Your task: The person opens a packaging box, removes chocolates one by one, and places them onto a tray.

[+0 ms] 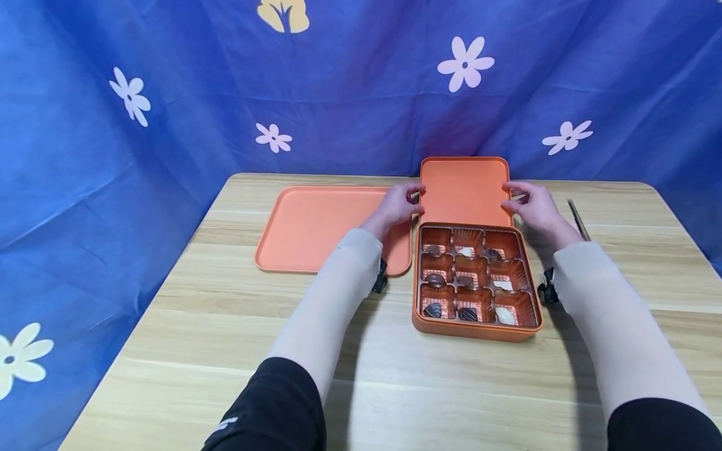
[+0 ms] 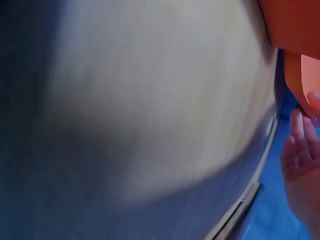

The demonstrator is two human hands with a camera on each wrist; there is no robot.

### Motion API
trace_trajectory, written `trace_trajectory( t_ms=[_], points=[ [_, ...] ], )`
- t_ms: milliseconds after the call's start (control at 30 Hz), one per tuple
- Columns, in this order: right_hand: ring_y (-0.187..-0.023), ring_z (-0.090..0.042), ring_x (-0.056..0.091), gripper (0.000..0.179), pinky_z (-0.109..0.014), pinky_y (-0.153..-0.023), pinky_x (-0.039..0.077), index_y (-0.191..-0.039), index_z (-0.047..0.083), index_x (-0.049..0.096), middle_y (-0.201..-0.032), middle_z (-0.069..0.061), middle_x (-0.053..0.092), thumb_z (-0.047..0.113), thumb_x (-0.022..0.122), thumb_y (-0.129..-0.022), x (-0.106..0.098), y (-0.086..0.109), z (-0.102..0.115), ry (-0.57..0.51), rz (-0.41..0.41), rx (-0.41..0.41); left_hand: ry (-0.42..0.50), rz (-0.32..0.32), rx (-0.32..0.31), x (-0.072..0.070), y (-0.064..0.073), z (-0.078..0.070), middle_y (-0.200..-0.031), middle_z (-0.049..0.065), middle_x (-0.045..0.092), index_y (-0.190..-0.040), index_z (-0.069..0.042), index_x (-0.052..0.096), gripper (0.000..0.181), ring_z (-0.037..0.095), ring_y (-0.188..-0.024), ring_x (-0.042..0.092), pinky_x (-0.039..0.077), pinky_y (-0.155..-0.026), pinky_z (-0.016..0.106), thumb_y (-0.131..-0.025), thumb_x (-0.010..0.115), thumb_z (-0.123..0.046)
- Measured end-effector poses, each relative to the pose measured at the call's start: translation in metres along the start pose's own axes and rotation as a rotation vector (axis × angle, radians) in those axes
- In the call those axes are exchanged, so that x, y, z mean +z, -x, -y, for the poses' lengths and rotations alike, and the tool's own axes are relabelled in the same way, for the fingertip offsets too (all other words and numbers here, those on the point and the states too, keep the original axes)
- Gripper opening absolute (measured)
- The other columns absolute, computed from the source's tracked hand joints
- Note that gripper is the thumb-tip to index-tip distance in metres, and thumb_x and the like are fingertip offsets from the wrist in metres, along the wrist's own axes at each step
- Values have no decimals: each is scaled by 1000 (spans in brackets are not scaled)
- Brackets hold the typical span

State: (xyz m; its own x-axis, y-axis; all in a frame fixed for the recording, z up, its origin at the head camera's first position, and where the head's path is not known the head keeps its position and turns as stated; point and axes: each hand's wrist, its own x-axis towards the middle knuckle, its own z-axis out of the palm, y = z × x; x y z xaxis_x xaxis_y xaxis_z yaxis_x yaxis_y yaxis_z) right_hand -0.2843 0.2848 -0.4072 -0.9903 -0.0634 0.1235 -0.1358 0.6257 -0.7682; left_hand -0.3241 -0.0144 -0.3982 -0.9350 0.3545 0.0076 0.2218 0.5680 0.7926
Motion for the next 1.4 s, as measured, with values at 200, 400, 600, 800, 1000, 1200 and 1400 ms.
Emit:
trace_trajectory(
  t_ms=[200,400,600,800,1000,1200,1400],
  points=[
    [-105,-42,55,38,-45,-89,46,-130,-5,56,-118,-29,58,9,62,-96,5,3,0,77,14,28,-96,7,23,-1,4,4,-129,6,62,-133,-9,60,43,20,-112,56,40,-96,24,-91,69,-9],
    [-107,-43,54,36,-54,-94,43,-128,-5,57,-123,-30,56,11,62,-95,8,7,2,116,38,53,-149,17,14,-1,8,8,-127,6,62,-131,-10,61,40,21,-112,54,39,-98,27,-92,69,-16],
    [-106,-42,54,33,-53,-94,42,-125,-5,59,-121,-31,57,12,62,-96,10,7,5,127,70,91,-167,21,11,-1,9,9,-126,6,63,-130,-10,62,38,20,-112,54,39,-99,27,-93,68,-17],
    [-107,-44,53,32,-54,-98,40,-124,-7,59,-122,-32,56,8,61,-96,11,8,6,119,87,62,-194,12,3,-1,12,7,-132,6,60,-131,-10,62,39,20,-119,53,37,-103,27,-93,68,-18],
    [-110,-42,56,36,-49,-98,40,-128,-7,57,-124,-31,57,11,61,-97,7,11,8,58,74,79,-167,-5,18,-1,15,7,-127,5,63,-130,-10,62,39,19,-118,54,38,-101,24,-92,68,-16],
    [-110,-41,52,39,-51,-92,42,-133,-3,54,-125,-30,55,13,59,-98,-10,13,16,79,86,42,38,25,39,-4,23,7,-118,13,66,-130,-4,60,40,27,-96,64,51,-78,25,-92,69,-10],
    [-110,-42,53,40,-45,-89,42,-130,-1,58,-126,-30,55,16,65,-95,-28,16,24,106,48,-14,175,59,88,-15,33,5,-139,16,52,-132,-1,58,42,29,-127,50,42,-101,28,-92,68,-8]
  ],
)
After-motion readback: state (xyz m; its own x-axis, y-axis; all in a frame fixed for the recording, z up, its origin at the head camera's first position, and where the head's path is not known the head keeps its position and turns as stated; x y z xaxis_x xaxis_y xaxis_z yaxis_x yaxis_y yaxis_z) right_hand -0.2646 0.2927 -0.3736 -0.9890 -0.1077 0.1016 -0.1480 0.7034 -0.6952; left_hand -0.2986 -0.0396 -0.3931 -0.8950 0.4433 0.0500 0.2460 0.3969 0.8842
